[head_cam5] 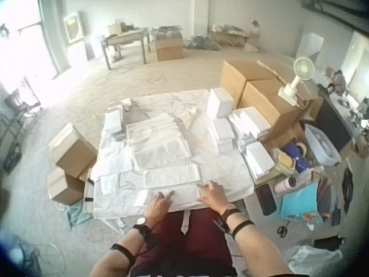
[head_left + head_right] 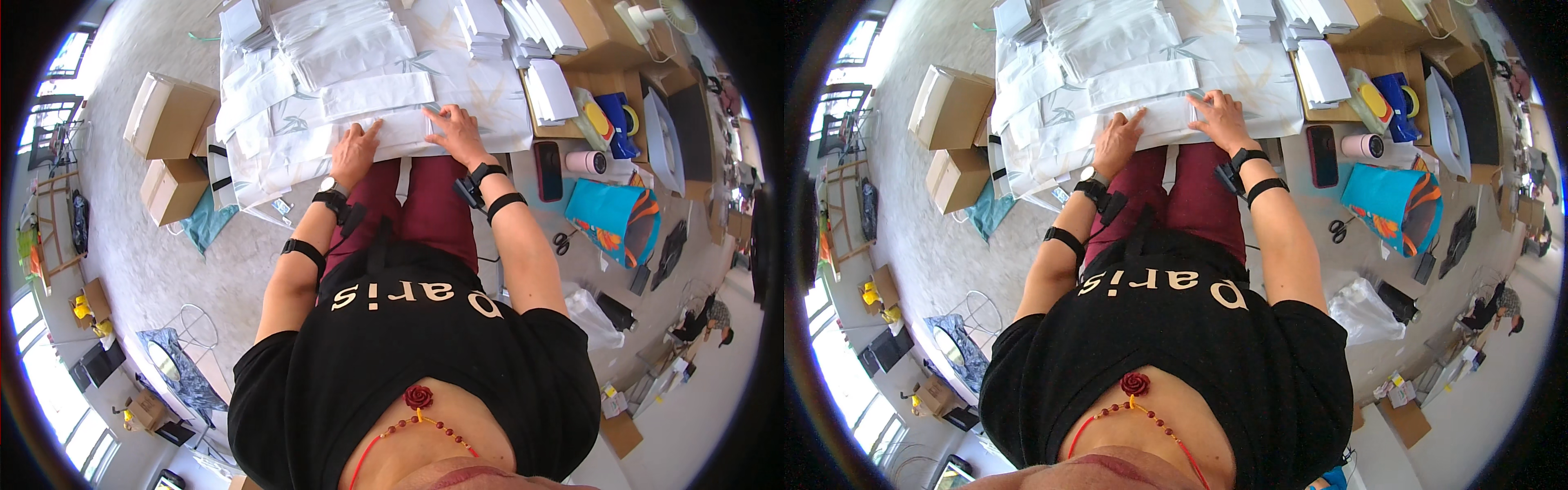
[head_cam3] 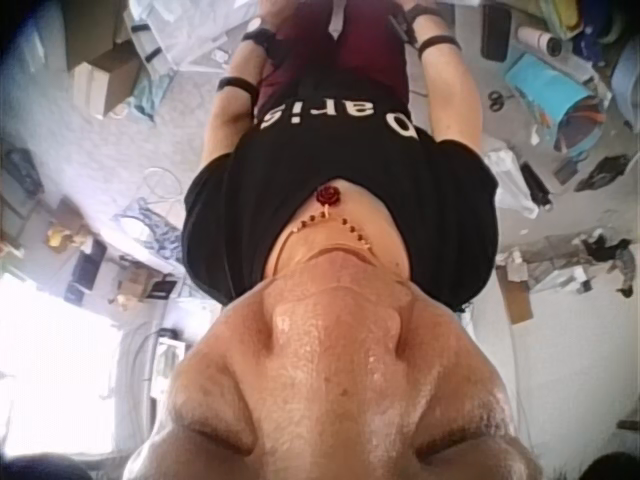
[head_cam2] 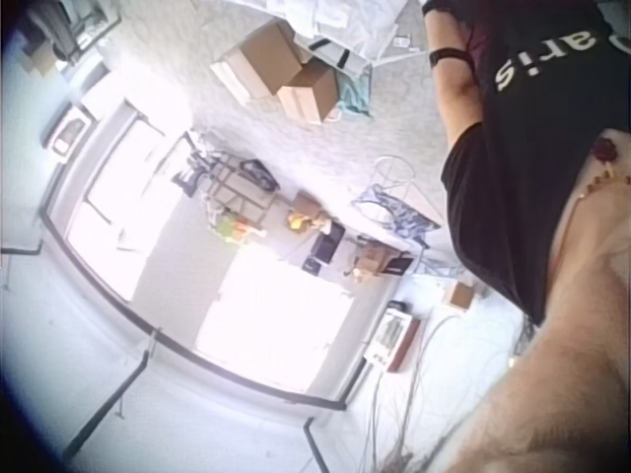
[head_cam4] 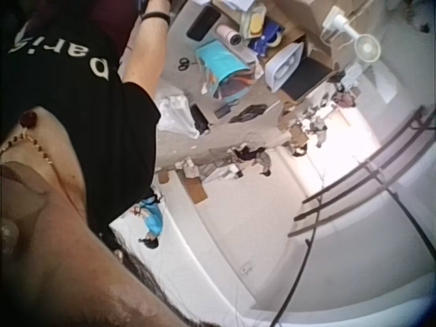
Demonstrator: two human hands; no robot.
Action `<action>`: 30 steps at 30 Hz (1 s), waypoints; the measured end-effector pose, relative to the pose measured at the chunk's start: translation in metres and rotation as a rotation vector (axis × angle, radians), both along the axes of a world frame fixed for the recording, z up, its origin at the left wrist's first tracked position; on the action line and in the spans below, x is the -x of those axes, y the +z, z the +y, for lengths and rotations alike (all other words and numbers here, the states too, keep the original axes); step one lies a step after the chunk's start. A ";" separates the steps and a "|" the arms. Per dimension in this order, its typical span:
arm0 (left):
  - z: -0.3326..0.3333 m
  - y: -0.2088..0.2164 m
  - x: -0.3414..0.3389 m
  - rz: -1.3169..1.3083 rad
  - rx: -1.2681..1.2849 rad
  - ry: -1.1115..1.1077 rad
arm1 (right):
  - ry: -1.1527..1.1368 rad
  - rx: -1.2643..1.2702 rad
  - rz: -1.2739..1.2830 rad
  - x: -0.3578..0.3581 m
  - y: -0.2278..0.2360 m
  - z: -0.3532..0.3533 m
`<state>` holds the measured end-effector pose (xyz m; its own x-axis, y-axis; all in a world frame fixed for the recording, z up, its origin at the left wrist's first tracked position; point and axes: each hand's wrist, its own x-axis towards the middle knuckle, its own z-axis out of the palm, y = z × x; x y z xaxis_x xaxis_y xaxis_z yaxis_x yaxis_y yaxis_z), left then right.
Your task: Stacking and organizing white rectangular pouches on a table in an industrial workspace.
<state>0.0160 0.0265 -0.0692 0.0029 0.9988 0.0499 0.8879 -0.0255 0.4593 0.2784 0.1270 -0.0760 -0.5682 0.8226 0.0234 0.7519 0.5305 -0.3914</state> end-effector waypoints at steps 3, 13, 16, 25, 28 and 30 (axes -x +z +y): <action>-0.004 -0.001 0.004 0.015 -0.019 0.001 | 0.003 -0.009 -0.040 0.003 0.003 -0.001; -0.062 0.004 0.054 -0.302 -0.338 0.543 | 0.012 -0.047 -0.063 0.010 0.004 -0.001; -0.074 -0.013 0.094 -0.230 -0.407 0.850 | 0.003 -0.059 -0.020 0.009 0.008 -0.003; -0.076 -0.029 0.143 -0.012 -0.202 1.081 | 0.014 -0.144 0.135 0.043 0.033 -0.015; -0.071 -0.027 0.144 -0.033 -0.216 1.062 | 0.043 -0.188 0.293 0.071 0.045 -0.018; -0.063 -0.017 0.139 -0.272 -0.491 0.885 | 0.037 -0.016 0.456 0.091 0.055 -0.020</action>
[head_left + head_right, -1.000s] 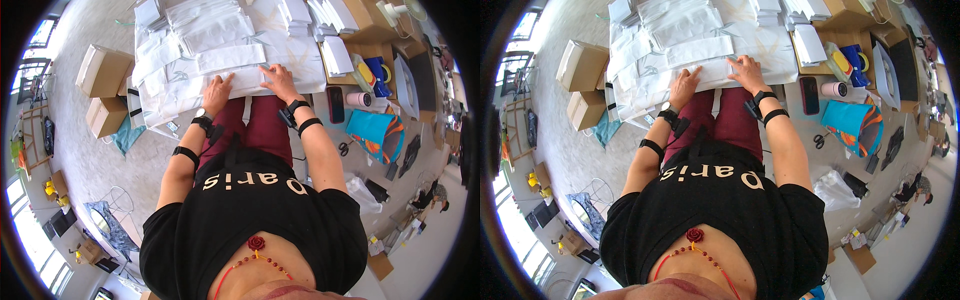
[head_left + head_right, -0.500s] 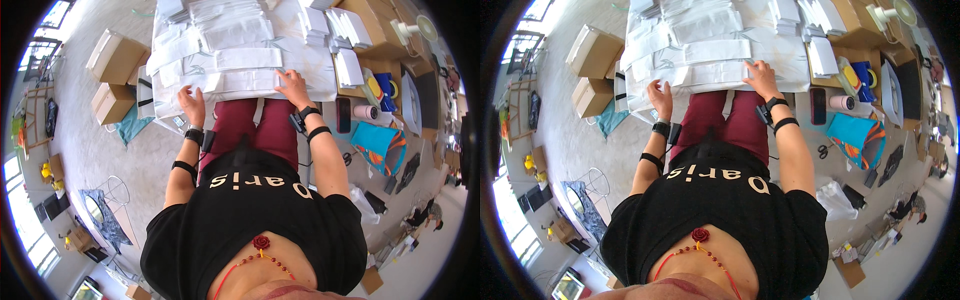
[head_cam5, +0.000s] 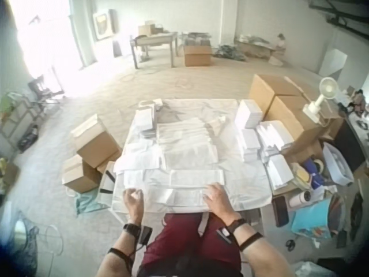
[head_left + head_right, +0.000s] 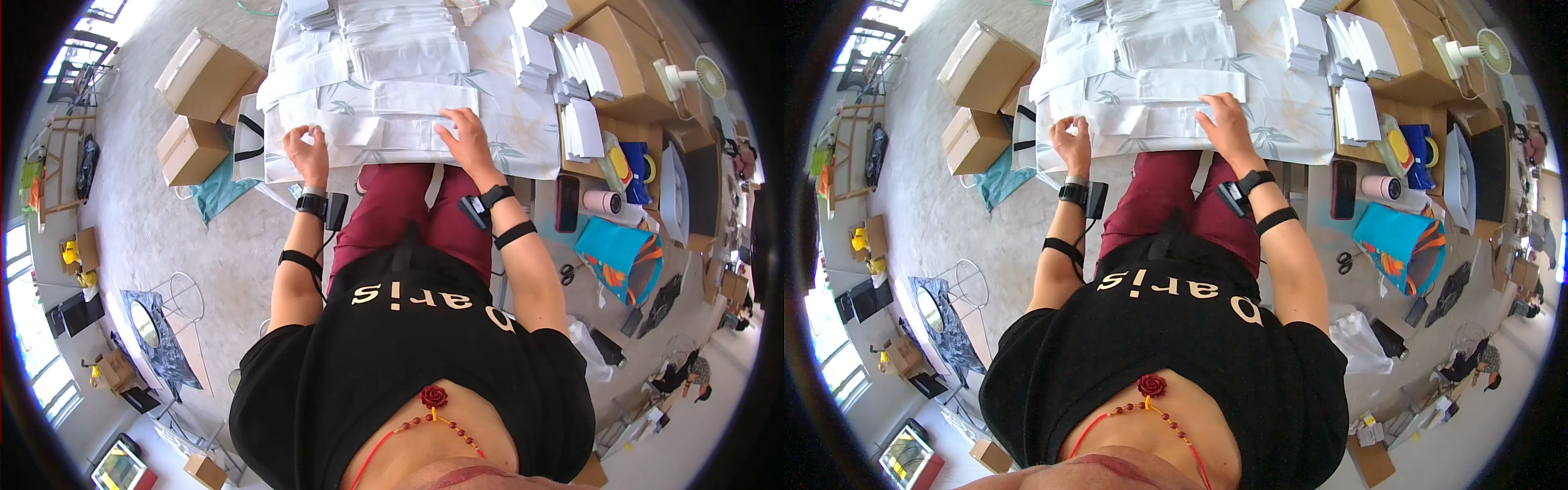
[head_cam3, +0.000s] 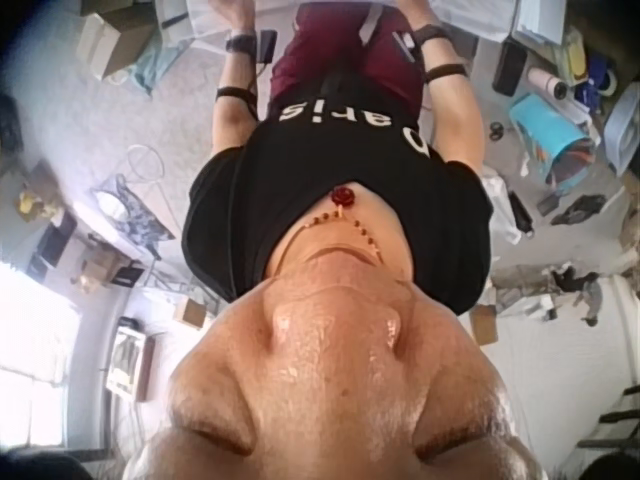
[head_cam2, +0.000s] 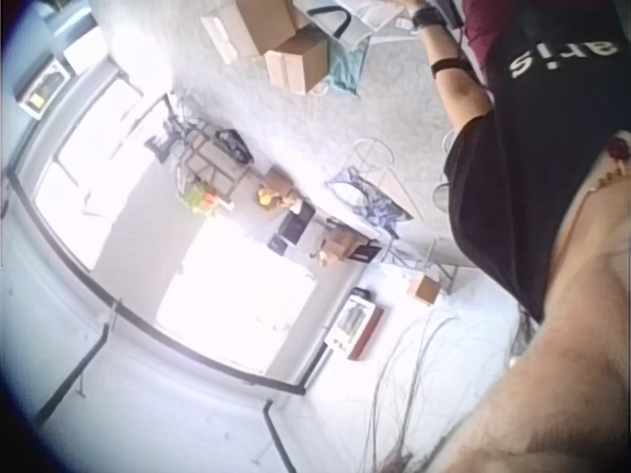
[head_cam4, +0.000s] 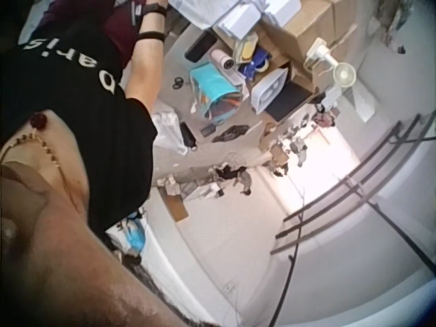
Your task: Stacking and organizing white rectangular pouches on a table in an industrial workspace.
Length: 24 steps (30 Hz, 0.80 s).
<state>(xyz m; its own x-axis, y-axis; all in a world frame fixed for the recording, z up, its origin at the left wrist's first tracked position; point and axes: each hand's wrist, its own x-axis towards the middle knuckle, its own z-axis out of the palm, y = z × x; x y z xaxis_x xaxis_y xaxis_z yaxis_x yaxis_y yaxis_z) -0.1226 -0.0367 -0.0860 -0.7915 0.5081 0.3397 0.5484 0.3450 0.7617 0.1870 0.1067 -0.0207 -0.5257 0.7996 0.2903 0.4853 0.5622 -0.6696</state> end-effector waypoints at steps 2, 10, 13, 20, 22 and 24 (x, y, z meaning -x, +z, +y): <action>0.016 0.032 -0.030 -0.158 -0.144 -0.076 | -0.007 0.139 0.023 0.023 0.022 -0.005; 0.054 0.100 -0.118 0.041 -0.315 -0.375 | 0.019 0.670 0.191 0.092 0.060 -0.006; 0.051 0.100 -0.134 0.023 -0.252 -0.435 | -0.049 0.491 0.213 0.089 0.059 0.000; 0.024 0.044 -0.137 0.020 0.090 -0.230 | -0.084 0.421 0.273 0.047 0.080 0.013; 0.024 0.026 -0.135 -0.003 0.112 -0.240 | -0.060 0.406 0.272 0.028 0.082 0.020; 0.027 0.015 -0.132 0.025 0.117 -0.271 | -0.072 0.383 0.305 0.014 0.076 0.027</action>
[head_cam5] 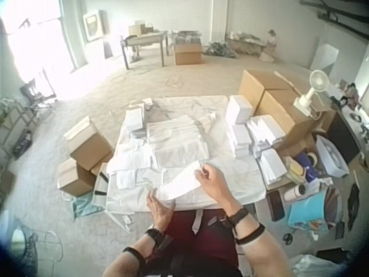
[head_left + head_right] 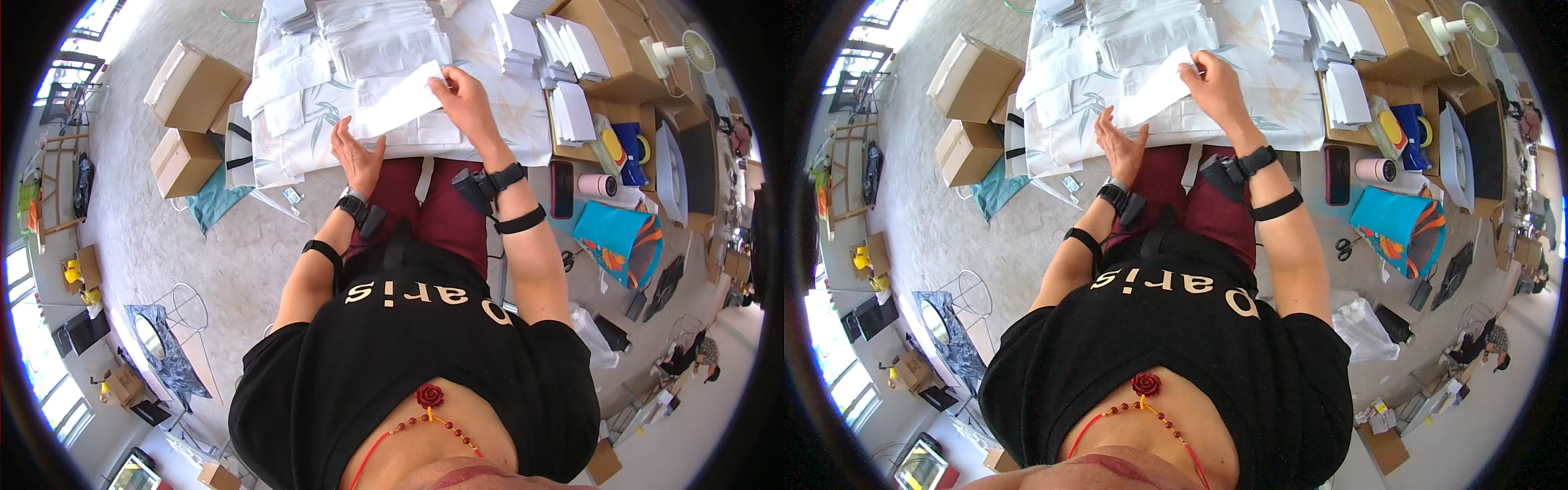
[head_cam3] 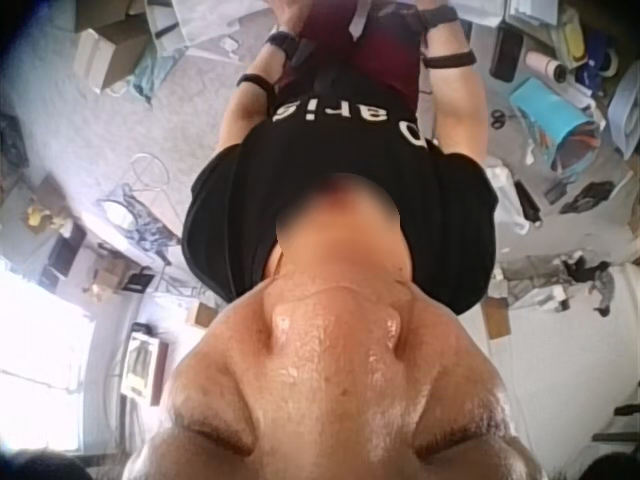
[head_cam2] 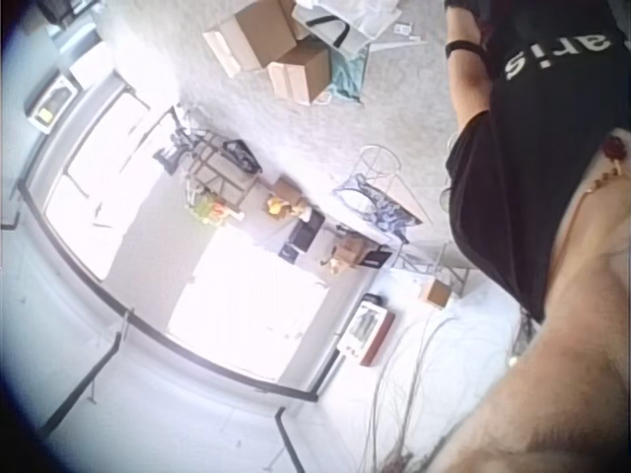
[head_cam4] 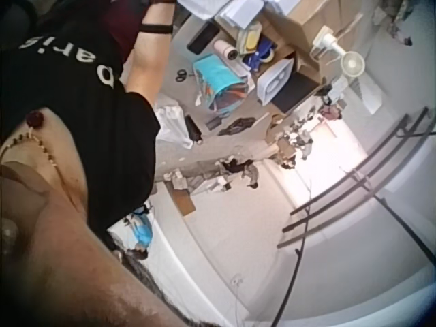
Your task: Stacking and organizing white rectangular pouches on a table in an industrial workspace.
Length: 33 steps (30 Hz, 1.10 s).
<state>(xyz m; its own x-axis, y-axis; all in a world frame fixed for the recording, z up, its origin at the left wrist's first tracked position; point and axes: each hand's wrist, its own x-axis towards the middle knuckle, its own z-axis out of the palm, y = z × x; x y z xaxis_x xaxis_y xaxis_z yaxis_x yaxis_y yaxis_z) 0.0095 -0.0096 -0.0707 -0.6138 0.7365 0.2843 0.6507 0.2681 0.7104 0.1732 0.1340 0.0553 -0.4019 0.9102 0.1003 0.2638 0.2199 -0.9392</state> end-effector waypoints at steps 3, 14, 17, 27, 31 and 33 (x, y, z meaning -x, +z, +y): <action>0.006 -0.007 0.001 -0.036 -0.040 -0.072 | -0.042 0.041 0.054 -0.025 -0.003 0.009; 0.013 -0.019 -0.001 0.120 -0.030 -0.250 | -0.120 0.091 -0.081 -0.106 -0.054 0.031; 0.014 -0.020 -0.003 0.154 0.015 -0.267 | -0.142 0.089 -0.106 -0.123 -0.083 0.039; 0.014 -0.022 -0.002 0.194 0.008 -0.288 | -0.217 0.107 -0.177 -0.140 -0.100 0.042; 0.015 -0.023 -0.002 0.194 0.000 -0.300 | -0.245 0.086 -0.198 -0.147 -0.106 0.044; 0.016 -0.023 -0.003 0.199 -0.002 -0.304 | -0.250 0.075 -0.221 -0.152 -0.112 0.045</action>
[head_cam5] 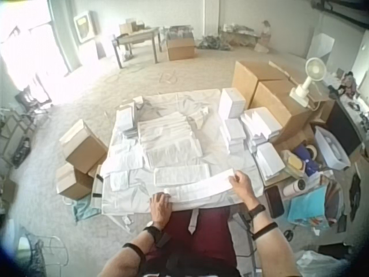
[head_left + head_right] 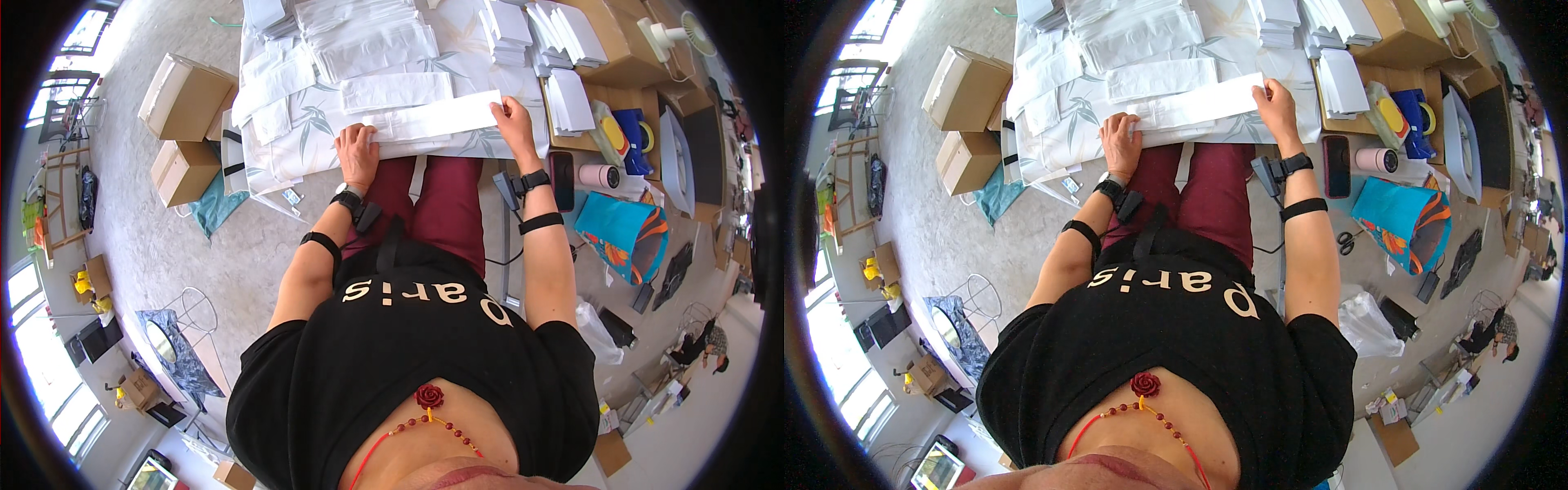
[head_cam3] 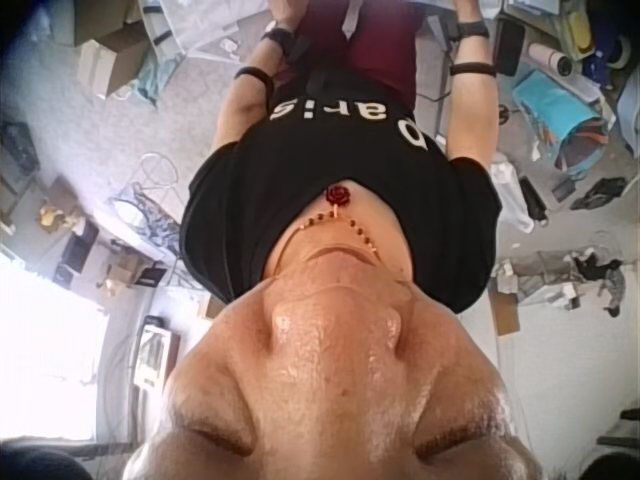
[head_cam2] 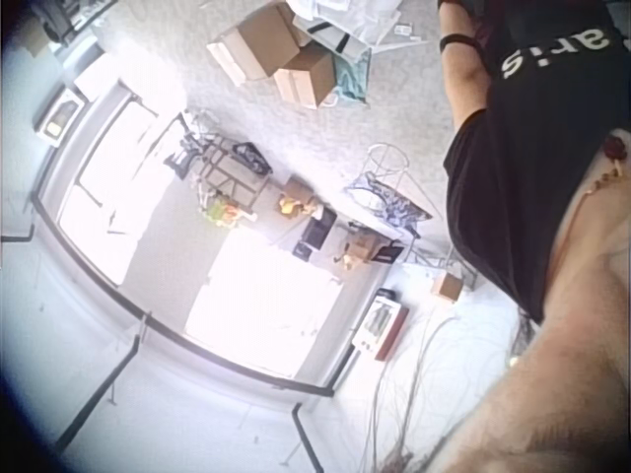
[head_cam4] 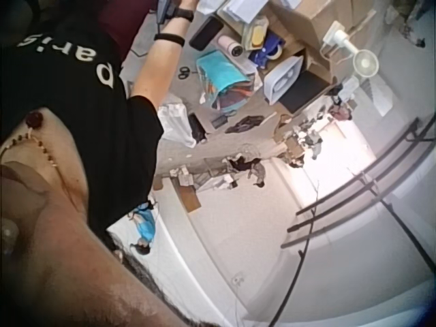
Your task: Stacking and organizing white rectangular pouches on a table in an industrial workspace.
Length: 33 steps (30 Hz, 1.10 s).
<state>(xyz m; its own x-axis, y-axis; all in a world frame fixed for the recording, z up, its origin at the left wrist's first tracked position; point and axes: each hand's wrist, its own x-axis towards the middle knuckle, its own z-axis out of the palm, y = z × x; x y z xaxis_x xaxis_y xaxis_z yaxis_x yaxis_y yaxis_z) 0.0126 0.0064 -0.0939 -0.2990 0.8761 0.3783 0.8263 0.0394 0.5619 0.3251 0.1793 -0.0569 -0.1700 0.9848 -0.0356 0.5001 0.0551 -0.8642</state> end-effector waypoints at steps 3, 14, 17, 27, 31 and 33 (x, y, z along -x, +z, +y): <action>0.000 0.000 0.001 0.011 0.005 0.001 | -0.010 -0.005 -0.058 -0.002 -0.005 -0.001; -0.001 -0.001 0.002 0.016 0.000 -0.022 | -0.076 -0.015 -0.214 -0.012 -0.023 -0.004; -0.002 -0.001 0.003 0.020 0.012 -0.026 | -0.097 -0.021 -0.210 -0.013 -0.025 -0.005; -0.001 -0.001 0.002 0.030 0.009 -0.030 | -0.122 -0.012 -0.246 -0.019 -0.038 -0.006; 0.000 -0.003 0.003 0.029 -0.018 -0.024 | -0.124 -0.025 -0.234 -0.017 -0.040 -0.009; 0.000 -0.003 0.003 0.021 -0.017 -0.026 | -0.122 -0.030 -0.218 -0.017 -0.042 -0.010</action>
<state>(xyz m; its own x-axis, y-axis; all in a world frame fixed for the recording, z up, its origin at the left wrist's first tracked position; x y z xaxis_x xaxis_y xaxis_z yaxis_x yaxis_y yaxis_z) 0.0101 0.0063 -0.0968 -0.2680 0.8770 0.3989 0.8388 0.0087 0.5444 0.3425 0.1696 -0.0992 -0.0408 0.9988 -0.0285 0.6792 0.0068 -0.7339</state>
